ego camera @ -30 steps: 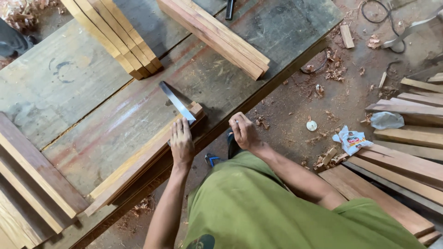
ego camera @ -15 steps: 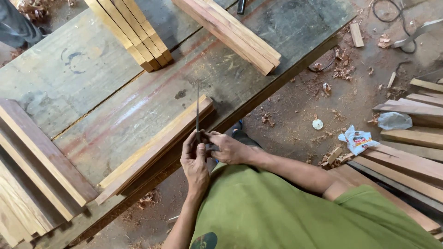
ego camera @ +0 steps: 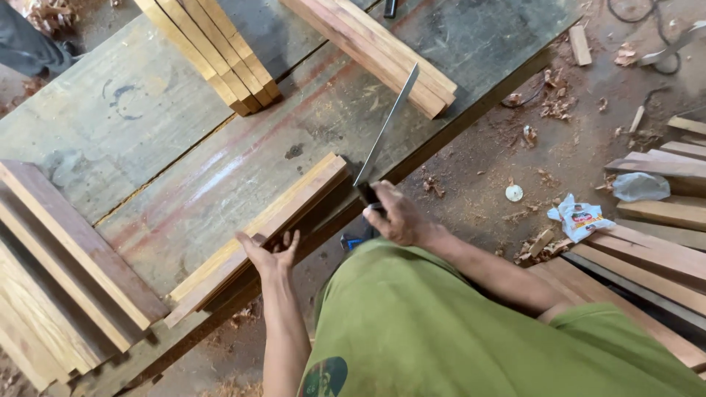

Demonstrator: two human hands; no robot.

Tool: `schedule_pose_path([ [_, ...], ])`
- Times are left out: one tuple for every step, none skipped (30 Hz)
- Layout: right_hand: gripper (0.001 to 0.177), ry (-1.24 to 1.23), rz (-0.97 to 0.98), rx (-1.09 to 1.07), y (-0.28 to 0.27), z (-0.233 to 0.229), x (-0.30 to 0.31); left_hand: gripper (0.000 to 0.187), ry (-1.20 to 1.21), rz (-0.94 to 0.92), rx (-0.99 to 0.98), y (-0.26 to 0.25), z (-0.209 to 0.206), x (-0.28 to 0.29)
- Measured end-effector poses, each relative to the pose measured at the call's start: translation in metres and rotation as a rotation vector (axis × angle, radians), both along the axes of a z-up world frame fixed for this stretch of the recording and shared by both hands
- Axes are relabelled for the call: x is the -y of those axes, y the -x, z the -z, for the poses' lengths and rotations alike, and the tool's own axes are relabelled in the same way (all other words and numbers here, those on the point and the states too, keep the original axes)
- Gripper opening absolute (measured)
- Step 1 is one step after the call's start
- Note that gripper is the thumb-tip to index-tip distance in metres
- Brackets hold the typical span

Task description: The person uses a try square and a pen to mark lines on wooden planks. They repeatedly position the square on the wood and draw straight lines across the surface, then move the planks to mark additional sections.

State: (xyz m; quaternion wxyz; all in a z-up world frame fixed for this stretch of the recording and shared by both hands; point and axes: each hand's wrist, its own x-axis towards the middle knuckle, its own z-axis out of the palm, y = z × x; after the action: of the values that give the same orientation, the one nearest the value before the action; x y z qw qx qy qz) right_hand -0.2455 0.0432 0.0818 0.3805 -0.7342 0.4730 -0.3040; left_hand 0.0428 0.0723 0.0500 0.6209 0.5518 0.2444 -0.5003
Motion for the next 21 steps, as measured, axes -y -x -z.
schedule_pose_path([
  [0.041, -0.008, -0.004, 0.005, 0.003, 0.017, 0.007, 0.110, -0.008, -0.004, 0.005, -0.007, 0.005, 0.004],
  [0.043, 0.034, 0.018, 0.003, 0.006, 0.035, 0.012, 0.110, -0.014, 0.013, -0.028, -0.014, 0.010, 0.006],
  [0.044, 0.077, 0.041, 0.000, 0.010, 0.053, 0.016, 0.112, -0.019, 0.030, -0.062, -0.020, 0.016, 0.009],
  [0.044, 0.065, 0.045, 0.000, 0.011, 0.030, 0.016, 0.112, -0.032, 0.034, -0.061, -0.025, 0.033, 0.006],
  [0.034, 0.053, 0.098, 0.063, 0.013, 0.008, 0.017, 0.102, -0.023, 0.013, -0.093, -0.030, 0.050, 0.003],
  [0.023, 0.051, 0.151, 0.126, 0.015, -0.015, 0.023, 0.094, -0.004, -0.008, -0.125, -0.034, 0.066, 0.006],
  [0.023, 0.048, 0.156, 0.126, 0.016, -0.018, 0.029, 0.094, -0.007, -0.003, -0.125, -0.036, 0.077, 0.012],
  [0.022, 0.080, 0.188, 0.170, 0.015, -0.020, 0.032, 0.090, -0.038, -0.096, -0.123, -0.040, 0.088, 0.015],
  [0.021, 0.113, 0.220, 0.214, 0.016, -0.022, 0.036, 0.088, -0.069, -0.188, -0.120, -0.043, 0.098, 0.017],
  [0.021, 0.123, 0.229, 0.212, 0.014, -0.024, 0.040, 0.088, -0.062, -0.178, -0.122, -0.043, 0.100, 0.017],
  [0.020, 0.170, 0.243, 0.206, 0.012, -0.026, 0.044, 0.087, -0.098, -0.234, -0.053, -0.044, 0.103, 0.017],
  [0.019, 0.213, 0.264, 0.196, 0.012, -0.028, 0.045, 0.087, -0.139, -0.283, 0.015, -0.043, 0.105, 0.015],
  [0.019, 0.218, 0.280, 0.190, 0.014, -0.027, 0.047, 0.087, -0.137, -0.266, 0.011, -0.034, 0.080, 0.015],
  [0.020, 0.235, 0.293, 0.215, 0.015, -0.025, 0.048, 0.091, -0.153, -0.338, 0.096, -0.026, 0.055, 0.013],
  [0.022, 0.251, 0.306, 0.241, 0.015, -0.023, 0.049, 0.094, -0.168, -0.409, 0.181, -0.020, 0.029, 0.010],
  [0.022, 0.255, 0.312, 0.238, 0.017, -0.023, 0.051, 0.094, -0.165, -0.402, 0.178, -0.047, 0.064, 0.000],
  [0.025, 0.285, 0.320, 0.271, 0.018, -0.024, 0.052, 0.070, -0.127, -0.391, 0.303, -0.075, 0.098, -0.009],
  [0.028, 0.310, 0.324, 0.306, 0.017, -0.023, 0.051, 0.048, -0.090, -0.382, 0.430, -0.104, 0.131, -0.023],
  [0.028, 0.310, 0.328, 0.306, 0.018, -0.021, 0.051, 0.048, -0.090, -0.378, 0.431, -0.090, 0.065, 0.021],
  [0.032, 0.334, 0.328, 0.317, 0.019, -0.019, 0.051, 0.037, -0.107, -0.313, 0.589, -0.061, -0.010, 0.046],
  [0.037, 0.357, 0.329, 0.328, 0.019, -0.017, 0.051, 0.036, -0.124, -0.247, 0.748, -0.025, -0.090, 0.045],
])
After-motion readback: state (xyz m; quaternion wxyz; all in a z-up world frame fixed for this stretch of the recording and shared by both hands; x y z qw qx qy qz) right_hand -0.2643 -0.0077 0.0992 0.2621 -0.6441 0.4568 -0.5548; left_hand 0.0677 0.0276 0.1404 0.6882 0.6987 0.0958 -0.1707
